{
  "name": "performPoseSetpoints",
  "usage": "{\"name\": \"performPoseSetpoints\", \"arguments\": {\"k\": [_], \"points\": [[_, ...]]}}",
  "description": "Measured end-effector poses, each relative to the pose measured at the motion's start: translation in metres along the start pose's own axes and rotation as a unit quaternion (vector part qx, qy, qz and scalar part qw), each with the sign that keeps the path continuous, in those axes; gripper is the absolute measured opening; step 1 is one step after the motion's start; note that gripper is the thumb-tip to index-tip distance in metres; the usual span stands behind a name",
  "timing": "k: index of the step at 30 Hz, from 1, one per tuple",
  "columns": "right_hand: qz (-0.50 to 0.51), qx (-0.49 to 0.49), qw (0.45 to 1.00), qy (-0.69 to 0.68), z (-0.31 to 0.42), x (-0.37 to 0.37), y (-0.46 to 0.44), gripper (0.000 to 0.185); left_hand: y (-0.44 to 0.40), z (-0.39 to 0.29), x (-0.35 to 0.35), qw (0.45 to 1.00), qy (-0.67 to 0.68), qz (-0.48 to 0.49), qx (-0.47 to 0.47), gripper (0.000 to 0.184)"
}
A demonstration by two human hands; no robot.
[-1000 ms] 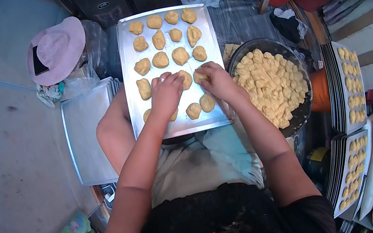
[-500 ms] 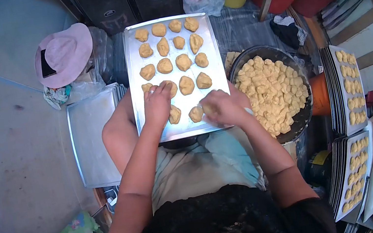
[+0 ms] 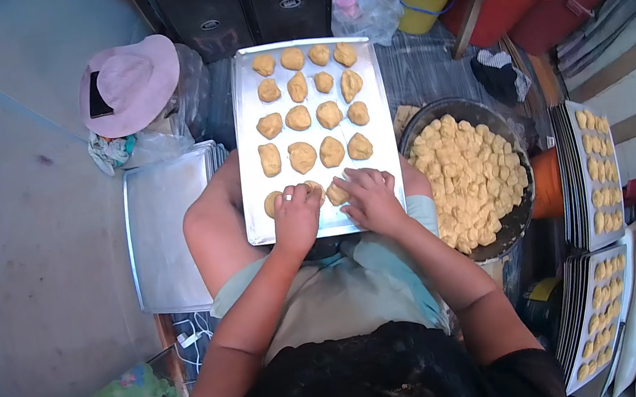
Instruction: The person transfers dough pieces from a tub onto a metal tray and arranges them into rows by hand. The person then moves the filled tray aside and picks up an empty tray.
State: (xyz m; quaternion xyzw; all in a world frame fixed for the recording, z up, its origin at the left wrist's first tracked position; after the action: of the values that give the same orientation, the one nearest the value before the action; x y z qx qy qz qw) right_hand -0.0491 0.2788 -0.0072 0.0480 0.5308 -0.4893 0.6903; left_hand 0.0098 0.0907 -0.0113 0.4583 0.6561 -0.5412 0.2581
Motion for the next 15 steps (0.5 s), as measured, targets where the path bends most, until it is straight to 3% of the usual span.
{"name": "performPoseSetpoints", "arguments": {"k": [2,5,7,10,12,13,14,15], "points": [[-0.039,0.025,0.998,-0.041,0.01,-0.016,0.001,0.05,-0.002,-0.005,-0.02,0.998,0.016,-0.059,0.0,0.023],[-0.052,0.044,0.995,-0.072,-0.004,-0.02,0.02,0.045,0.034,0.01,-0.054,0.998,0.038,0.023,-0.054,0.028],[0.05,0.062,0.99,-0.119,-0.002,-0.025,0.034,0.043,0.058,0.015,-0.09,0.969,-0.006,0.209,-0.134,0.032],[0.122,0.04,0.972,-0.195,0.026,-0.026,0.033,0.041,0.109,0.019,-0.113,0.981,-0.141,0.081,-0.108,0.029],[0.178,0.07,0.937,-0.291,0.06,-0.038,0.022,0.042,0.127,0.026,-0.117,0.991,-0.109,0.05,-0.067,0.026],[0.204,0.03,0.931,-0.302,0.064,-0.031,0.018,0.043,0.13,0.026,-0.121,0.994,-0.091,0.035,-0.044,0.025],[0.23,-0.011,0.922,-0.31,0.066,-0.025,0.013,0.044,0.134,0.027,-0.126,0.98,0.07,0.088,-0.163,0.023],[0.255,-0.054,0.912,-0.316,0.068,-0.02,0.008,0.045,0.129,0.023,-0.14,0.925,0.229,0.134,-0.274,0.021]]}}
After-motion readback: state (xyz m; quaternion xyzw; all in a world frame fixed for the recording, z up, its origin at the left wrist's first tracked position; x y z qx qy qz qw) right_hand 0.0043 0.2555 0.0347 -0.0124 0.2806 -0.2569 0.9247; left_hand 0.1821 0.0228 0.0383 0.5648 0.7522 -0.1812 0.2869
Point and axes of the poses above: each hand's wrist, its own y-axis away from the middle knuckle, its own x-axis out of the palm, z = x × y, the point moved 1 cm from there along -y, towards the middle knuckle, and after that the axes turned 8 degrees about -z, right-handed, at the moved point
